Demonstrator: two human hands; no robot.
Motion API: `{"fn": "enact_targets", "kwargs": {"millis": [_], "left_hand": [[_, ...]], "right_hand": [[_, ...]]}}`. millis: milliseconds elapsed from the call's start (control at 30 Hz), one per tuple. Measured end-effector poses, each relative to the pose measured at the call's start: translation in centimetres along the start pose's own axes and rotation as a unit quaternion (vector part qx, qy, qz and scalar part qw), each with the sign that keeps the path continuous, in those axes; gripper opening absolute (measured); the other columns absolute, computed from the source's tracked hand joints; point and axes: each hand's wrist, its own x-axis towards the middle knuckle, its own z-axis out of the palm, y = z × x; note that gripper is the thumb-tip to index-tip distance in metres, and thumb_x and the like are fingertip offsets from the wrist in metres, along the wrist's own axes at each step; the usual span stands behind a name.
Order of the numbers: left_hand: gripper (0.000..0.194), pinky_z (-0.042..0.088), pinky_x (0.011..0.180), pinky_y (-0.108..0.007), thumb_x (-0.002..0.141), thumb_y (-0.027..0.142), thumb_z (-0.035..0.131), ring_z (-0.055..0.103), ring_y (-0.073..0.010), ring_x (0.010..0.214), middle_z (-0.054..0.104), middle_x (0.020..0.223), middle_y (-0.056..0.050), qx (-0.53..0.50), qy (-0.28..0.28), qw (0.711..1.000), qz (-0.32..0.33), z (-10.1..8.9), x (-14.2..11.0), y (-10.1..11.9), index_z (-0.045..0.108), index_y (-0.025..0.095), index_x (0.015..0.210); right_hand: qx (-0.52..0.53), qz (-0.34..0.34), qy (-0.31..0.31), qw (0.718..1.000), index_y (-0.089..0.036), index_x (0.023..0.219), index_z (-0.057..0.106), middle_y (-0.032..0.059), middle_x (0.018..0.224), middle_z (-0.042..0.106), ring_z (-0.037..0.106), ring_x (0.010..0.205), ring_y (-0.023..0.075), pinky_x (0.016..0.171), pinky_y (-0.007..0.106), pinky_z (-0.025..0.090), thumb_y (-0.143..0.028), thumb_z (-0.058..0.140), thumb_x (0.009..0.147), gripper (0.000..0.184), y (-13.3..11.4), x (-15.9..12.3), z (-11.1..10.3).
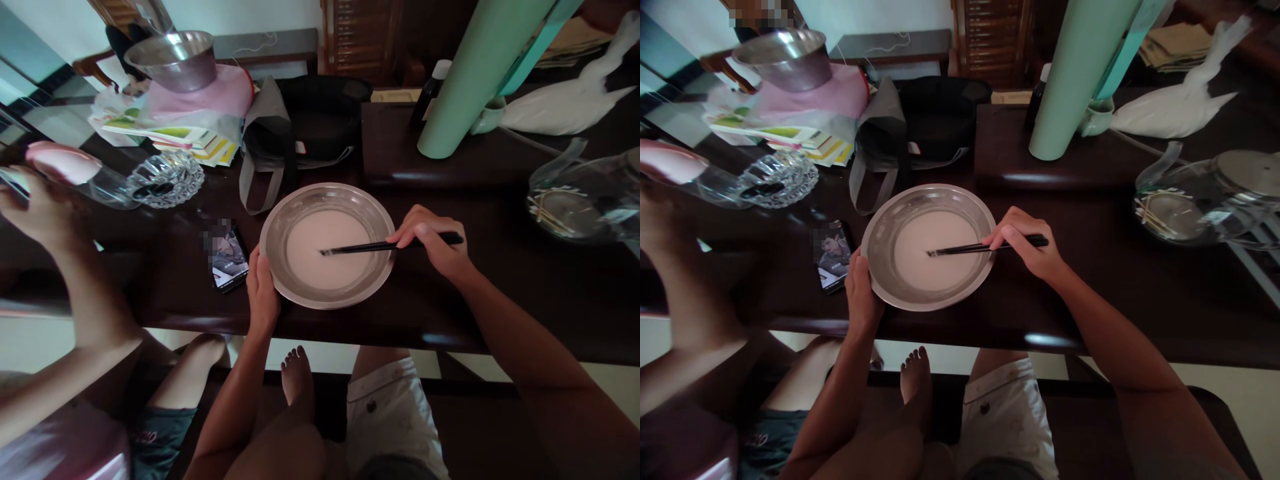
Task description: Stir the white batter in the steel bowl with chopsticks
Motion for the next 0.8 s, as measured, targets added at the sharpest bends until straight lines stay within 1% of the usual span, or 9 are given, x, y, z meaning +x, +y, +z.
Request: {"fn": "enact_targets", "kwargs": {"millis": [67, 167, 233, 333, 433, 533, 600, 700, 800], "left_hand": [[0.057, 0.048, 0.098, -0.026, 0.104, 0.061, 0.042, 0.059, -0.0207, 0.114, 0.062, 0.127, -0.010, -0.002, -0.002, 1.000, 0.001, -0.02, 0.00, -0.02, 0.067, 0.013, 0.122], [0.057, 0.049, 0.096, -0.026, 0.103, 0.061, 0.043, 0.059, -0.0207, 0.114, 0.062, 0.127, -0.011, 0.004, 0.005, 1.000, 0.004, -0.03, 0.02, 0.07, 0.068, 0.013, 0.120], [0.057, 0.049, 0.096, -0.025, 0.103, 0.060, 0.043, 0.059, -0.0205, 0.113, 0.063, 0.125, -0.011, 0.006, 0.006, 1.000, 0.008, -0.01, 0.03, 0.11, 0.069, 0.012, 0.120], [0.054, 0.048, 0.096, -0.025, 0.104, 0.057, 0.043, 0.059, -0.0200, 0.113, 0.063, 0.126, -0.010, 0.005, 0.005, 1.000, 0.005, 0.03, 0.04, 0.06, 0.068, 0.013, 0.121], [0.055, 0.048, 0.097, -0.026, 0.104, 0.058, 0.042, 0.058, -0.0205, 0.114, 0.062, 0.128, -0.010, 0.006, 0.005, 1.000, -0.001, 0.05, 0.03, -0.03, 0.068, 0.013, 0.121], [0.060, 0.048, 0.099, -0.026, 0.102, 0.064, 0.043, 0.058, -0.0215, 0.116, 0.062, 0.127, -0.011, 0.004, 0.007, 1.000, -0.005, 0.02, 0.01, -0.05, 0.068, 0.013, 0.119], [0.063, 0.047, 0.100, -0.027, 0.101, 0.068, 0.043, 0.058, -0.0220, 0.117, 0.061, 0.127, -0.012, 0.007, 0.008, 1.000, -0.009, 0.00, 0.01, -0.01, 0.068, 0.013, 0.118], [0.064, 0.047, 0.101, -0.028, 0.100, 0.070, 0.043, 0.058, -0.0223, 0.116, 0.062, 0.126, -0.012, 0.009, 0.007, 1.000, -0.010, 0.00, 0.03, 0.10, 0.068, 0.013, 0.116], [0.063, 0.047, 0.101, -0.028, 0.101, 0.068, 0.042, 0.058, -0.0221, 0.114, 0.063, 0.124, -0.011, 0.008, 0.005, 1.000, -0.005, 0.02, 0.05, 0.24, 0.068, 0.013, 0.117]], "right_hand": [[0.012, 0.005, -0.017, 1.000, -0.029, 0.075, 0.076, 0.0008, 0.077, 0.079, 0.065, 0.075, 0.0212, 0.074, 0.043, 0.049, -0.037, 0.049, 0.102, 0.040, 0.02, -0.04, 0.04], [-0.012, -0.012, -0.057, 0.998, -0.029, 0.080, 0.077, 0.0000, 0.084, 0.080, 0.066, 0.079, 0.0204, 0.078, 0.042, 0.050, -0.036, 0.054, 0.100, 0.032, 0.02, -0.01, 0.19], [-0.027, -0.019, -0.045, 0.998, -0.029, 0.082, 0.078, 0.0000, 0.087, 0.081, 0.066, 0.081, 0.0204, 0.080, 0.042, 0.050, -0.036, 0.056, 0.099, 0.029, 0.04, 0.02, 0.16], [-0.006, -0.007, -0.004, 1.000, -0.029, 0.078, 0.077, 0.0009, 0.081, 0.080, 0.066, 0.077, 0.0209, 0.076, 0.042, 0.049, -0.034, 0.051, 0.101, 0.036, 0.02, -0.02, -0.01], [0.014, -0.001, -0.029, 0.999, -0.028, 0.075, 0.076, 0.0010, 0.078, 0.079, 0.065, 0.076, 0.0206, 0.073, 0.042, 0.049, -0.034, 0.049, 0.102, 0.039, -0.10, -0.03, 0.05], [-0.017, -0.017, -0.063, 0.998, -0.028, 0.079, 0.077, -0.0004, 0.083, 0.080, 0.066, 0.080, 0.0201, 0.078, 0.042, 0.050, -0.034, 0.055, 0.099, 0.030, -0.11, 0.07, 0.21], [-0.031, -0.018, -0.040, 0.999, -0.029, 0.080, 0.077, -0.0006, 0.084, 0.080, 0.066, 0.081, 0.0205, 0.079, 0.043, 0.050, -0.034, 0.056, 0.099, 0.029, 0.00, 0.11, 0.16], [-0.010, 0.001, 0.003, 1.000, -0.030, 0.075, 0.076, 0.0003, 0.079, 0.079, 0.066, 0.077, 0.0218, 0.075, 0.044, 0.050, -0.035, 0.050, 0.101, 0.037, 0.15, 0.03, -0.01], [0.012, -0.012, -0.031, 0.999, -0.030, 0.076, 0.076, 0.0002, 0.078, 0.079, 0.065, 0.075, 0.0208, 0.073, 0.043, 0.049, -0.033, 0.050, 0.102, 0.037, 0.07, -0.01, 0.07]]}}
